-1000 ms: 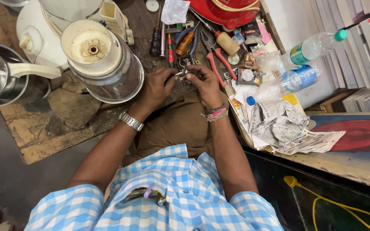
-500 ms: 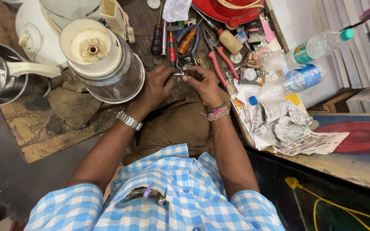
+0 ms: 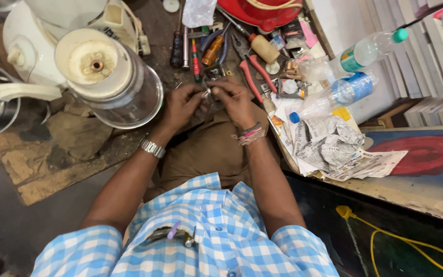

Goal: The person disassembles a blender jar, cleans and assembles a metal blade assembly using pliers, and secures it into the jar using a hammer and punch. The person then reassembles the jar and inspects the fit.

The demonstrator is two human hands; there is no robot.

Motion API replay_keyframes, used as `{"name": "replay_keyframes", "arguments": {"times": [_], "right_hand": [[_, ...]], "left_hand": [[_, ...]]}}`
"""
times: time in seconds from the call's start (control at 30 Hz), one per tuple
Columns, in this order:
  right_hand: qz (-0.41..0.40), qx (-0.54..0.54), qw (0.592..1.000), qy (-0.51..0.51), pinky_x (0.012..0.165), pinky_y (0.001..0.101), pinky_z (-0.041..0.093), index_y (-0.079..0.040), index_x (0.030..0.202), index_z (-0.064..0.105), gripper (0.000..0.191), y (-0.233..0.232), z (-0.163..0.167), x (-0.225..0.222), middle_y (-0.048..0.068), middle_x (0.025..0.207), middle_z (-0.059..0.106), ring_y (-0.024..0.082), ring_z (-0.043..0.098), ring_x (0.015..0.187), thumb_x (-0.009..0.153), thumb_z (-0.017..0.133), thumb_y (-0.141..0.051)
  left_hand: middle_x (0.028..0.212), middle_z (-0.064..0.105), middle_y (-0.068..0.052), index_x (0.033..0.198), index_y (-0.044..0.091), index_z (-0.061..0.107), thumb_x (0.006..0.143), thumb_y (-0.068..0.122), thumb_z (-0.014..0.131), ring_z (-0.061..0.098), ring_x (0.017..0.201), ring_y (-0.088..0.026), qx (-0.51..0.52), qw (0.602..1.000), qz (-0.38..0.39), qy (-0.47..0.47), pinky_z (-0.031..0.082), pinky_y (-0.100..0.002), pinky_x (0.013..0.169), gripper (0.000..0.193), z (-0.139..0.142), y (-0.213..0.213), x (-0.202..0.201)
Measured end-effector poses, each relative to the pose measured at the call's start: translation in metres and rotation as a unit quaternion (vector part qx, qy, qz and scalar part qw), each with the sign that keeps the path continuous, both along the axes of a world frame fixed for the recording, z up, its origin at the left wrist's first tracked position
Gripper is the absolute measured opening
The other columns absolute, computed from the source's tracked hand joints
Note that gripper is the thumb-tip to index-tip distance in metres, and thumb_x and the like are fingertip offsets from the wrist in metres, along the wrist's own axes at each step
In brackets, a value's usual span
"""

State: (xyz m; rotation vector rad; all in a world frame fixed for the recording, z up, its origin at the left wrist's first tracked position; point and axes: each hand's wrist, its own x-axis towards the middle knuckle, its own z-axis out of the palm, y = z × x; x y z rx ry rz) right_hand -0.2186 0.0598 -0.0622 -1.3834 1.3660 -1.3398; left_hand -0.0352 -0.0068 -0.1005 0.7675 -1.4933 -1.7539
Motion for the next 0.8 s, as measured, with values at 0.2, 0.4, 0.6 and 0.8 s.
{"name": "replay_keyframes", "arguments": {"times": [0.2, 0.4, 0.6, 0.8], "right_hand": [[0.011, -0.042, 0.999, -0.007, 0.093, 0.0266, 0.052, 0.000, 0.118, 0.073, 0.022, 0.007, 0.014, 0.002, 0.005, 0.112, 0.066, 0.013, 0.064, 0.105, 0.096, 0.071, -0.004], [-0.050, 0.065, 0.996, -0.029, 0.084, 0.0264, 0.053, -0.002, 0.117, 0.074, 0.019, 0.002, 0.007, 0.003, 0.005, 0.105, 0.069, 0.012, 0.064, 0.096, 0.099, 0.071, -0.009], [0.026, -0.028, 0.999, -0.003, 0.094, 0.0290, 0.053, -0.002, 0.120, 0.071, 0.023, 0.003, 0.003, 0.000, 0.006, 0.114, 0.071, 0.013, 0.066, 0.108, 0.098, 0.072, -0.008], [-0.038, 0.063, 0.997, 0.008, 0.092, 0.0285, 0.054, -0.003, 0.115, 0.075, 0.017, -0.001, 0.000, 0.002, 0.005, 0.108, 0.075, 0.013, 0.068, 0.101, 0.101, 0.070, -0.009]], "left_hand": [[0.083, 0.071, -0.003, 0.111, 0.001, 0.068, 0.103, 0.015, 0.064, 0.071, 0.064, -0.011, 0.118, 0.992, -0.023, 0.028, 0.051, -0.021, 0.052, 0.016, -0.007, 0.006, 0.001], [0.083, 0.070, -0.003, 0.108, 0.001, 0.069, 0.104, 0.015, 0.066, 0.067, 0.062, -0.009, 0.086, 0.996, -0.007, -0.004, 0.047, -0.020, 0.050, 0.015, -0.002, 0.003, 0.003], [0.080, 0.069, -0.002, 0.105, 0.002, 0.067, 0.102, 0.015, 0.064, 0.066, 0.058, -0.008, 0.101, 0.995, -0.006, 0.019, 0.046, -0.019, 0.046, 0.014, -0.002, 0.001, 0.005], [0.081, 0.068, -0.002, 0.106, 0.000, 0.069, 0.104, 0.012, 0.065, 0.062, 0.062, -0.007, 0.046, 0.999, -0.002, 0.021, 0.050, -0.021, 0.054, 0.013, 0.000, 0.000, 0.003]]}}
